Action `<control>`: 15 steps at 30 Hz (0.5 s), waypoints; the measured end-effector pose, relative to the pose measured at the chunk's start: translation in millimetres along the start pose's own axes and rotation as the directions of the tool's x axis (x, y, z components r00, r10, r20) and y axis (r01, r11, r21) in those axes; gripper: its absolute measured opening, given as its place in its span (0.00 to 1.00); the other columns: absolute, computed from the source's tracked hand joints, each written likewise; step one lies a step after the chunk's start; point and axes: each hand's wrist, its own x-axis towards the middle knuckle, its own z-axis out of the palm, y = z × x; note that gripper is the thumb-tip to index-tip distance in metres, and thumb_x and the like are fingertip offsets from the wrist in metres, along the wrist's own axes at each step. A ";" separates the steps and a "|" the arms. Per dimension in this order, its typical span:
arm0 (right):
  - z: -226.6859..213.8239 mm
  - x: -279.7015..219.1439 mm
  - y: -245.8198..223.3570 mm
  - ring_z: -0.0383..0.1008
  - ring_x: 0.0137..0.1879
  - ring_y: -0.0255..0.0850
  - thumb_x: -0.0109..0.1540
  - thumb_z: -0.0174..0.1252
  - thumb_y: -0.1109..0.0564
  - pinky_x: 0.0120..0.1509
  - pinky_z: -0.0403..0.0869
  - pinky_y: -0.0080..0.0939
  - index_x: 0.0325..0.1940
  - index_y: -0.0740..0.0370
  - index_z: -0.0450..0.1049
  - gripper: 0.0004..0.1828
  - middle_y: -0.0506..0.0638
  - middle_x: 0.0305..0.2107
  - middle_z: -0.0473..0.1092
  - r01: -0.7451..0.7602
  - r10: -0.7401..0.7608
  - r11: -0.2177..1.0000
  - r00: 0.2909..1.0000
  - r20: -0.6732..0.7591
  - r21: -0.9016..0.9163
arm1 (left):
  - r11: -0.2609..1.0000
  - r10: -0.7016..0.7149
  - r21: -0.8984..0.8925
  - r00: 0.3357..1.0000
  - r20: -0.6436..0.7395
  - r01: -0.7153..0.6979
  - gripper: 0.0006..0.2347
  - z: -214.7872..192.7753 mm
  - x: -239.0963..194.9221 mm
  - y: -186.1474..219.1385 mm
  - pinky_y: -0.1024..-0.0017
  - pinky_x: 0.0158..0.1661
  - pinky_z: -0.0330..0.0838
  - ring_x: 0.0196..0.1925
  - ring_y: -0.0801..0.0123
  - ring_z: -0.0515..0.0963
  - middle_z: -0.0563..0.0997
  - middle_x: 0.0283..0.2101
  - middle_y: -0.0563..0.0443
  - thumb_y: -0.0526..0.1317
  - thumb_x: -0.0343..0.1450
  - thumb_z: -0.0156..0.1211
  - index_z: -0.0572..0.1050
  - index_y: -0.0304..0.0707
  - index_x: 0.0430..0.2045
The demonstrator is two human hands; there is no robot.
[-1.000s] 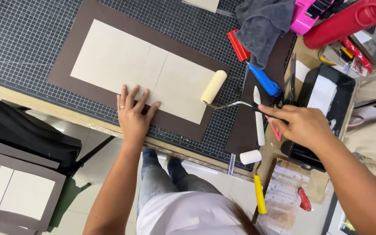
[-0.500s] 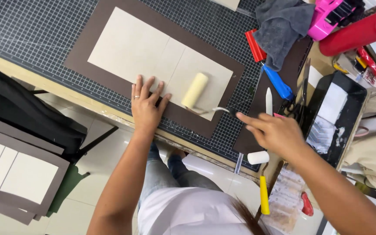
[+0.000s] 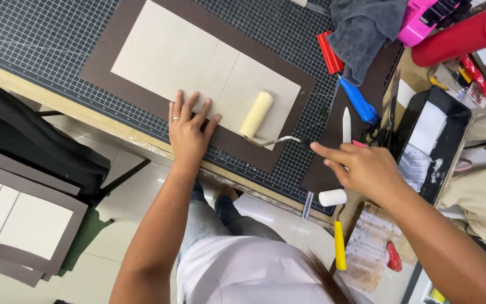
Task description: The person places two white paper sheets onto a brown backing sheet, then uses a small roller to press them flat. They then place a narrow black strip between the two white sheets and smooth it down, completing a simple paper assembly.
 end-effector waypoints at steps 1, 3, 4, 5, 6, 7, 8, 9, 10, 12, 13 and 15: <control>6.6 -5.4 10.3 0.77 0.24 0.44 0.65 0.55 0.42 0.34 0.75 0.41 0.50 0.31 0.82 0.13 0.43 0.20 0.75 0.008 -0.008 1.000 1.000 -0.009 -0.002 | 1.000 0.000 0.006 1.000 -0.011 0.000 0.18 -2.8 2.7 1.5 0.54 0.73 0.47 0.74 0.49 0.61 0.77 0.60 0.53 0.51 0.70 0.73 0.82 0.57 0.53; 19.9 -18.0 28.9 0.75 0.23 0.41 0.65 0.49 0.36 0.23 0.76 0.43 0.70 0.06 0.57 0.29 0.32 0.27 0.71 -0.059 0.100 0.981 0.971 0.217 -0.187 | 0.987 0.157 -0.019 0.986 -0.061 -0.159 0.14 -11.3 0.4 4.6 0.35 0.64 0.62 0.70 0.35 0.65 0.77 0.60 0.43 0.47 0.74 0.68 0.84 0.39 0.48; 17.8 -17.4 31.0 0.75 0.23 0.41 0.65 0.49 0.36 0.23 0.76 0.43 0.70 0.06 0.57 0.29 0.32 0.27 0.71 -0.045 0.087 0.981 0.971 0.221 -0.188 | 0.989 0.145 -0.011 0.987 -0.062 -0.146 0.14 -12.4 0.8 3.5 0.35 0.64 0.62 0.70 0.35 0.65 0.77 0.60 0.43 0.47 0.74 0.68 0.84 0.39 0.48; 16.1 -19.9 33.1 0.74 0.42 0.31 0.63 0.51 0.38 0.25 0.78 0.42 0.69 0.07 0.59 0.30 0.29 0.39 0.74 -0.034 0.073 0.976 0.981 0.180 -0.214 | 0.990 0.137 -0.026 0.989 -0.058 -0.139 0.15 -11.5 2.0 3.7 0.35 0.65 0.61 0.71 0.36 0.64 0.77 0.60 0.43 0.47 0.74 0.68 0.84 0.39 0.49; 14.0 -22.6 35.4 0.74 0.61 0.21 0.62 0.53 0.41 0.27 0.80 0.42 0.67 0.07 0.61 0.31 0.27 0.52 0.76 -0.024 0.058 0.970 0.989 0.138 -0.241 | 0.990 0.130 -0.040 0.990 -0.053 -0.132 0.15 -11.0 3.3 4.3 0.36 0.66 0.60 0.71 0.36 0.64 0.77 0.61 0.43 0.47 0.74 0.69 0.84 0.39 0.49; 14.6 -10.6 28.5 0.74 0.61 0.21 0.62 0.53 0.41 0.27 0.80 0.42 0.67 0.07 0.61 0.31 0.27 0.52 0.76 -0.021 0.053 0.969 0.991 0.125 -0.245 | 0.990 0.133 -0.035 0.989 -0.067 -0.135 0.15 -8.8 3.7 2.9 0.36 0.66 0.60 0.71 0.36 0.64 0.77 0.61 0.43 0.47 0.74 0.69 0.84 0.39 0.49; 14.5 1.3 21.5 0.76 0.44 0.34 0.63 0.52 0.40 0.25 0.76 0.46 0.69 0.11 0.62 0.30 0.32 0.39 0.74 -0.001 0.026 0.977 0.993 0.114 -0.215 | 0.989 0.143 -0.030 0.988 -0.059 -0.145 0.14 -7.0 4.5 1.5 0.35 0.65 0.61 0.71 0.35 0.64 0.77 0.61 0.44 0.46 0.75 0.66 0.84 0.39 0.49; 15.7 10.9 12.5 0.77 0.27 0.47 0.64 0.51 0.39 0.23 0.73 0.50 0.70 0.14 0.63 0.29 0.38 0.27 0.73 0.030 -0.009 0.983 0.993 0.114 -0.180 | 0.989 0.143 -0.021 0.989 -0.041 -0.144 0.13 -8.2 -1.3 -0.1 0.35 0.64 0.62 0.70 0.34 0.64 0.76 0.60 0.45 0.45 0.76 0.64 0.83 0.39 0.50; 14.6 27.8 4.0 0.77 0.27 0.47 0.64 0.51 0.39 0.23 0.73 0.50 0.70 0.14 0.63 0.29 0.38 0.27 0.73 0.041 -0.021 0.983 0.993 0.113 -0.179 | 0.990 0.137 -0.012 0.990 -0.044 -0.137 0.13 -8.0 2.7 -5.0 0.35 0.64 0.62 0.70 0.34 0.64 0.76 0.60 0.45 0.45 0.76 0.64 0.83 0.39 0.50; 15.5 53.5 -13.5 0.73 0.23 0.48 0.66 0.51 0.42 0.22 0.69 0.50 0.72 0.19 0.64 0.28 0.41 0.24 0.70 0.085 -0.081 0.993 0.996 0.048 -0.086 | 0.992 0.121 -0.050 0.992 0.041 -0.119 0.13 -3.9 4.1 -12.0 0.42 0.68 0.59 0.71 0.37 0.64 0.76 0.62 0.46 0.43 0.80 0.53 0.81 0.40 0.54; 12.3 58.5 -16.1 0.73 0.23 0.48 0.66 0.51 0.42 0.22 0.69 0.50 0.72 0.19 0.64 0.28 0.41 0.24 0.70 0.094 -0.090 0.992 0.995 0.040 -0.089 | 0.992 0.118 -0.042 0.992 0.032 -0.117 0.13 -10.0 10.6 -17.4 0.42 0.68 0.59 0.71 0.37 0.64 0.76 0.62 0.46 0.43 0.80 0.53 0.81 0.40 0.54; 5.6 67.2 -22.7 0.74 0.26 0.46 0.66 0.52 0.43 0.22 0.66 0.49 0.72 0.19 0.64 0.29 0.41 0.24 0.71 0.106 -0.102 0.992 0.994 0.048 -0.075 | 0.996 0.023 -0.089 0.981 0.194 -0.005 0.20 -23.2 21.8 -28.1 0.47 0.50 0.76 0.57 0.37 0.78 0.76 0.61 0.31 0.31 0.76 0.49 0.69 0.42 0.65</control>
